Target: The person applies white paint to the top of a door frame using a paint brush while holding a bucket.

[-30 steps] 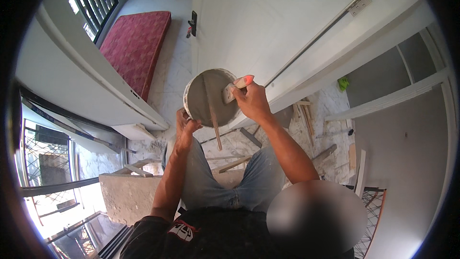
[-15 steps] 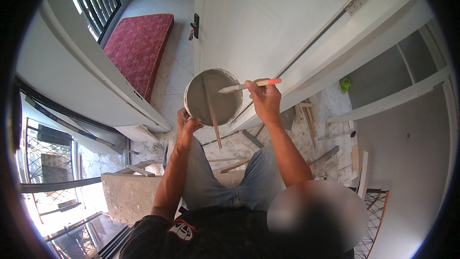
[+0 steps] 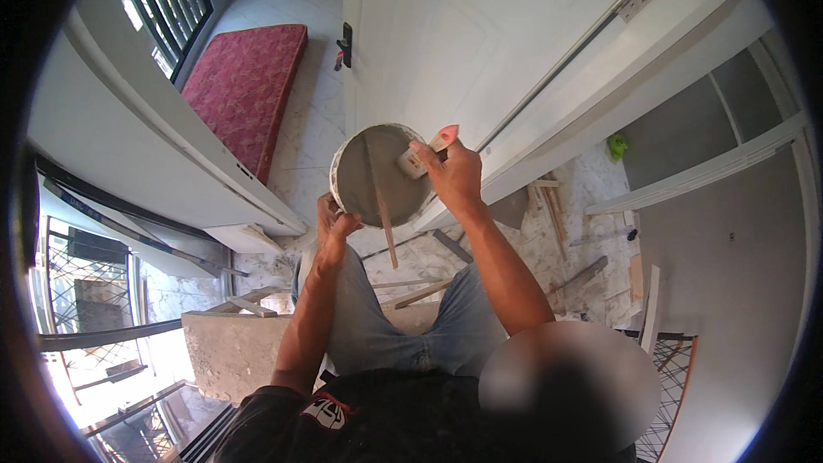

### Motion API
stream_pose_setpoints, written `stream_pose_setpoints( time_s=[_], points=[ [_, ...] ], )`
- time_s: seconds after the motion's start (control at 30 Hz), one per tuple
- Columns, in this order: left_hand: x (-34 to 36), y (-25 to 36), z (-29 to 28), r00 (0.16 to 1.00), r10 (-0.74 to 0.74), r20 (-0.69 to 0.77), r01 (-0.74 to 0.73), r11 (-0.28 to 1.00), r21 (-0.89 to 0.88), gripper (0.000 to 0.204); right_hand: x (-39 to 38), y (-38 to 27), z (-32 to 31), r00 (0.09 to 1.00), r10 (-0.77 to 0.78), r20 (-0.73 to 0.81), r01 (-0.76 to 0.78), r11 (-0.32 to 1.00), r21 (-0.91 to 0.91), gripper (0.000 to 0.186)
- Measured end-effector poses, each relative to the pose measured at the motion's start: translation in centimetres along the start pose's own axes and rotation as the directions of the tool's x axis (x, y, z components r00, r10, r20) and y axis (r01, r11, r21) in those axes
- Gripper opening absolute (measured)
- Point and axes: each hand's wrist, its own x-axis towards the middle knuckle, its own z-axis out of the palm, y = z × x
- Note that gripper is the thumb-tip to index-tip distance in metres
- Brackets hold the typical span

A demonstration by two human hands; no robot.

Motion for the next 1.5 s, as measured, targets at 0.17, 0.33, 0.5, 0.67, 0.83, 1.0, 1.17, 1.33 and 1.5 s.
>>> stream_pose_setpoints(
  time_s=[0.17,0.33,0.5,0.67,0.83,1.0,1.17,1.33,1.5],
  points=[
    [0.3,-0.5,-0.4,1.000,0.016,0.001,-0.016,1.000,0.024,0.071,-0.4,0.3,0.3,0.999,-0.016,-0.034,0.020,0.992,0.121,0.043],
    [0.0,0.0,-0.1,1.000,-0.014,-0.026,0.014,1.000,-0.008,0.072,-0.8,0.7,0.4,0.998,0.026,-0.054,-0.016,0.982,0.190,0.037],
    [0.0,0.2,0.1,0.999,-0.007,-0.045,0.007,1.000,0.003,0.071,-0.5,2.4,-0.2,0.971,0.175,-0.166,-0.080,0.883,0.462,0.039],
    [0.3,-0.3,-0.3,0.997,-0.053,-0.050,0.054,0.999,0.009,0.070,-0.9,4.8,-1.5,0.857,0.495,0.140,-0.382,0.430,0.818,0.037],
    [0.4,-1.1,-0.7,0.996,-0.083,-0.039,0.085,0.994,0.061,0.069,-2.7,5.9,-0.8,0.814,0.486,0.317,-0.421,0.119,0.899,0.032],
    [0.5,-2.3,-0.7,0.999,0.039,0.012,-0.038,0.998,-0.053,0.062,-3.5,7.0,0.6,0.792,0.514,0.330,-0.279,-0.177,0.944,0.021],
    [0.1,-1.0,-1.6,0.996,-0.071,-0.057,0.070,0.997,-0.022,0.063,-4.2,3.9,0.1,0.888,0.381,0.258,-0.156,-0.278,0.948,0.020],
    [1.4,-1.6,-2.1,0.995,-0.090,-0.044,0.088,0.995,-0.040,0.064,-0.6,-1.8,-7.3,0.950,0.312,-0.007,0.057,-0.152,0.987,0.023],
    [0.8,-1.7,-1.7,0.995,-0.094,-0.034,0.091,0.994,-0.068,0.065,3.8,-8.4,-18.5,0.781,-0.098,-0.617,0.614,0.308,0.727,0.035]
  ],
)
